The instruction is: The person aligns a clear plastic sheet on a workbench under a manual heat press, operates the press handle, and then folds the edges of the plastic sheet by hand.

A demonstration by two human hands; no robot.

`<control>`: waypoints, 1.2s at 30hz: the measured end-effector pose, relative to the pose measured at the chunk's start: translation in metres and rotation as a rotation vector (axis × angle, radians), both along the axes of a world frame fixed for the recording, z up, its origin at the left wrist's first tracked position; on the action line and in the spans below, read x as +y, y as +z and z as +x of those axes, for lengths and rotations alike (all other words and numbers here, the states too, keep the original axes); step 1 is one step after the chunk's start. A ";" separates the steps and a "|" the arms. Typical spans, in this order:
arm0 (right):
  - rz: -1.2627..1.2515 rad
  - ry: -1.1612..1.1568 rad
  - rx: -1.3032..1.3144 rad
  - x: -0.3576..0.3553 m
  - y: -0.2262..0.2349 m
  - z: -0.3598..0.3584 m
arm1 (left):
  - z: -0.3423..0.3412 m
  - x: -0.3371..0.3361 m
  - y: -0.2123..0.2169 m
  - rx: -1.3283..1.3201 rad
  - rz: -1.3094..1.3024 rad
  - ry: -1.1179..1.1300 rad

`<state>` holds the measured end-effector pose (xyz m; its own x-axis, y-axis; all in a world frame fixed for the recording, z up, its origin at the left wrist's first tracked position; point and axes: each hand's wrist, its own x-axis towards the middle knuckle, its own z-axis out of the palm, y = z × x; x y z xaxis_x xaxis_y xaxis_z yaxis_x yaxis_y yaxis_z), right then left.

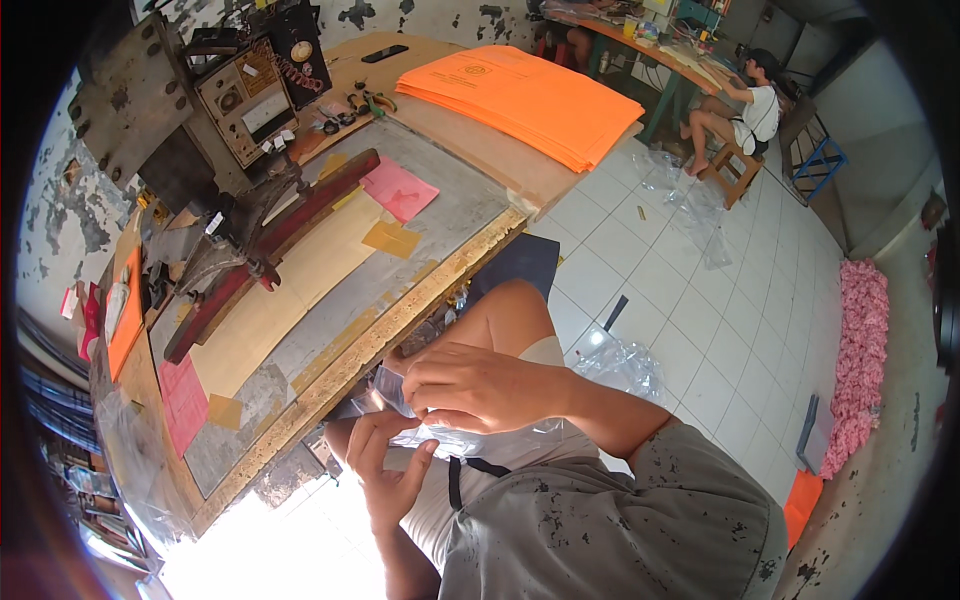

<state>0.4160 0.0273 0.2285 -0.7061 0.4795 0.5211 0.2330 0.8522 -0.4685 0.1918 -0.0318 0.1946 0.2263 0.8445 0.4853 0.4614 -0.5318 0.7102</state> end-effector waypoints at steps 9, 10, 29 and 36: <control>-0.068 0.006 -0.017 0.000 -0.010 0.000 | 0.000 -0.004 -0.011 -0.041 -0.032 0.057; -0.078 0.002 -0.012 0.000 -0.012 0.000 | -0.001 -0.004 -0.012 -0.048 -0.010 0.053; -0.173 0.042 0.101 -0.003 -0.017 -0.005 | -0.003 -0.003 -0.014 -0.071 0.139 0.042; -0.168 0.037 0.117 -0.003 -0.017 -0.004 | -0.006 -0.006 -0.014 -0.043 0.116 0.052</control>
